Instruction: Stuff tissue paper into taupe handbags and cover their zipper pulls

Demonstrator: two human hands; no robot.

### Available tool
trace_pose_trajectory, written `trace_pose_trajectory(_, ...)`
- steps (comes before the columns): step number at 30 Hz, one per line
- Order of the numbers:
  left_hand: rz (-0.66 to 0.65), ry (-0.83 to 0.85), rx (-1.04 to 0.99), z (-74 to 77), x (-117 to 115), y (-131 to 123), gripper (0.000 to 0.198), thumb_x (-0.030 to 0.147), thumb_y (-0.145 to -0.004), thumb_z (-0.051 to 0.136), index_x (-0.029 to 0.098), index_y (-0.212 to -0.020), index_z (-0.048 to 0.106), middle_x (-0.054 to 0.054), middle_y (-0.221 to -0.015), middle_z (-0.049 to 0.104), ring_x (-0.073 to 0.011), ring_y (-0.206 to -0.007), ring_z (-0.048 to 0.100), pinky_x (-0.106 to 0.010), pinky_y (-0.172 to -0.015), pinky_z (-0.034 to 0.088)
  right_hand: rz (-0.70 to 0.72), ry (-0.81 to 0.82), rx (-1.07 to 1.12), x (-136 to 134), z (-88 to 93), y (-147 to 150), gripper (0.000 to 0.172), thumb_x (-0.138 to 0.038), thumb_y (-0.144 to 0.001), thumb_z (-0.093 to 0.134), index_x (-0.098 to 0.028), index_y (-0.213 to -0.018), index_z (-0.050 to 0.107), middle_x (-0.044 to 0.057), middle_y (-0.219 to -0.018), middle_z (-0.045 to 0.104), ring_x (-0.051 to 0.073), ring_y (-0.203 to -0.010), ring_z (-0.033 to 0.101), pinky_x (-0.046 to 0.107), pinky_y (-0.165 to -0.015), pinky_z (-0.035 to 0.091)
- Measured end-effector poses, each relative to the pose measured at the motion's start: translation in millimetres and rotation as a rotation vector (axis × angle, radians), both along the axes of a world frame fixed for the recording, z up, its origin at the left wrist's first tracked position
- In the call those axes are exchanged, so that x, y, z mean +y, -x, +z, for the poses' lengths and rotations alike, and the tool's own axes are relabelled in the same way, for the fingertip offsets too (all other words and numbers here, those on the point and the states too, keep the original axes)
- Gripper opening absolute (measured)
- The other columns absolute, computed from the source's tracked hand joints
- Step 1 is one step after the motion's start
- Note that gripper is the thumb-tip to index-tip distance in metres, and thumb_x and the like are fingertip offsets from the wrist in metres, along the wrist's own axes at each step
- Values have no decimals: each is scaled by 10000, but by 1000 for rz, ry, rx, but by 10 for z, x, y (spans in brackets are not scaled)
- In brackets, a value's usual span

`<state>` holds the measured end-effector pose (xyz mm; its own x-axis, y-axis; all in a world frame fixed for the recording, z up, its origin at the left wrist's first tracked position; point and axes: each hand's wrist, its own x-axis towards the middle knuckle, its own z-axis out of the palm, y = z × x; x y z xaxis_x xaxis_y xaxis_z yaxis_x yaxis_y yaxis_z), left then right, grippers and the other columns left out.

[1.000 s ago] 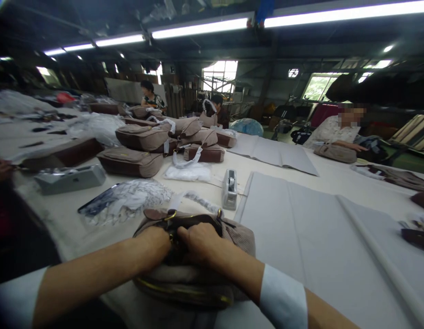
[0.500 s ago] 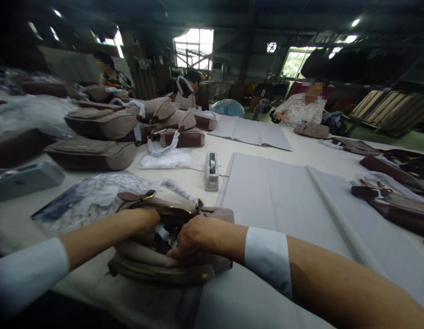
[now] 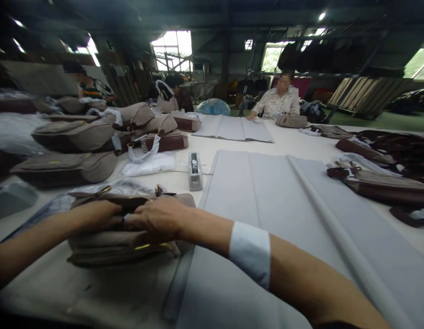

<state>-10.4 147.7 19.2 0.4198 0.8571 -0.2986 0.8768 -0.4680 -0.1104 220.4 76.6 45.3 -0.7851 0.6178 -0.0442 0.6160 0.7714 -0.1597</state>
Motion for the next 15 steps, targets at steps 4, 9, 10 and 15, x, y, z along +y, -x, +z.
trace_pose_trajectory(4,-189,193,-224,33,-375,-107,587,471,-795,555,197,-1308,470,-76,-1269,580,-240,-1117,557,-297,-942,418,-282,-170,245,-318,-259,-674,213,-270,-928,399,-128,-952,555,93,-935,592,179,-880,524,296,-787,416)
trace_pose_trajectory(9,-303,-12,-63,-404,-833,-353,292,94,-744,562,156,-1025,610,-115,-1138,582,-254,-941,598,-319,-726,489,41,130,-59,-841,-1064,-916,423,-422,-693,732,-198,-1009,562,56,-1066,576,219,-965,508,338,-770,411)
trace_pose_trajectory(10,-292,-111,-43,-489,-844,-377,252,51,-776,484,151,-963,619,-114,-1064,597,-250,-888,602,-320,-679,482,56,159,-91,-922,-1176,-885,434,-453,-676,743,-209,-988,566,41,-1038,585,218,-949,513,336,-747,409)
trace_pose_trajectory(15,-143,-356,-58,-636,-576,-307,181,85,-822,441,119,-899,601,-131,-920,598,-277,-813,590,-345,-621,443,12,216,-173,-1121,-1383,-858,149,-310,-828,593,-201,-733,558,11,-817,603,183,-789,533,319,-674,374)
